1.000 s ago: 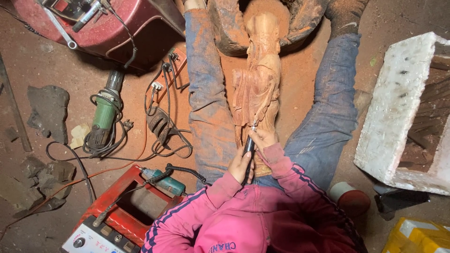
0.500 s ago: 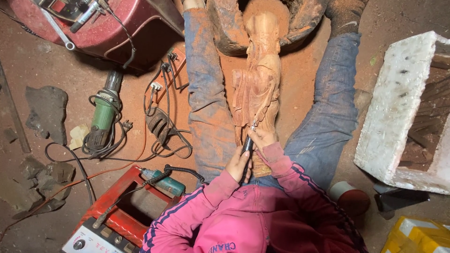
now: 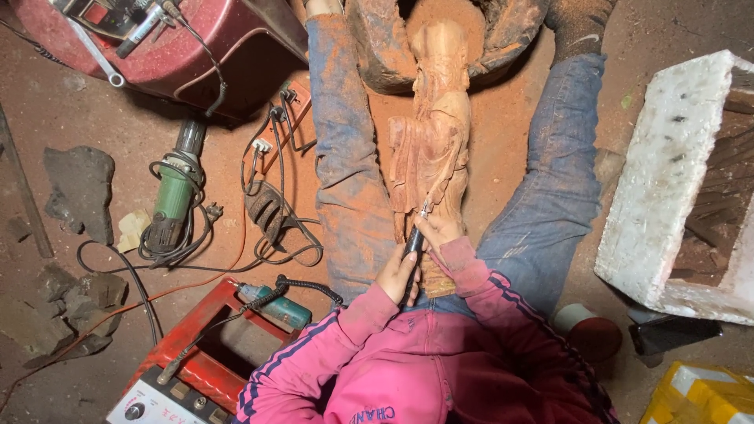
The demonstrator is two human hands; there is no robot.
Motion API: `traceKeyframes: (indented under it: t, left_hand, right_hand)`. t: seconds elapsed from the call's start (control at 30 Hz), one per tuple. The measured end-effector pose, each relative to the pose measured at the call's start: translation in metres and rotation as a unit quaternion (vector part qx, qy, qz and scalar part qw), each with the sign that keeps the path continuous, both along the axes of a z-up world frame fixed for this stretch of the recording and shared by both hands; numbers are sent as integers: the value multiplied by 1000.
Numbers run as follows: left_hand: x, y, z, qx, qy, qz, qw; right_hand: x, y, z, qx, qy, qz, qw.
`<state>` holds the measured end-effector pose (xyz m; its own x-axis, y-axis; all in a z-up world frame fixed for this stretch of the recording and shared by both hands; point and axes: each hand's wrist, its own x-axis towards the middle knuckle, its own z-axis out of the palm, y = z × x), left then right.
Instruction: Carving intricate details into a wooden statue using a handheld rotary tool
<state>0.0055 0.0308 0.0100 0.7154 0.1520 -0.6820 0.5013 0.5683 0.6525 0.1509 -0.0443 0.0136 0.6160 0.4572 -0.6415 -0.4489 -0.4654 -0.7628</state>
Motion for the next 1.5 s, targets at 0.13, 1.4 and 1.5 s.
traceKeyframes:
  t: [0.13, 1.4, 1.5]
  left_hand:
    - [-1, 1, 3, -2, 9, -3, 1000]
    - [20, 35, 27, 84, 41, -116, 989]
    - [26, 41, 33, 113, 64, -147, 981]
  right_hand:
    - [3, -5, -1, -10, -14, 16, 1000]
    - [2, -3, -14, 51, 39, -20, 998]
    - [2, -6, -23, 47, -3, 4, 999]
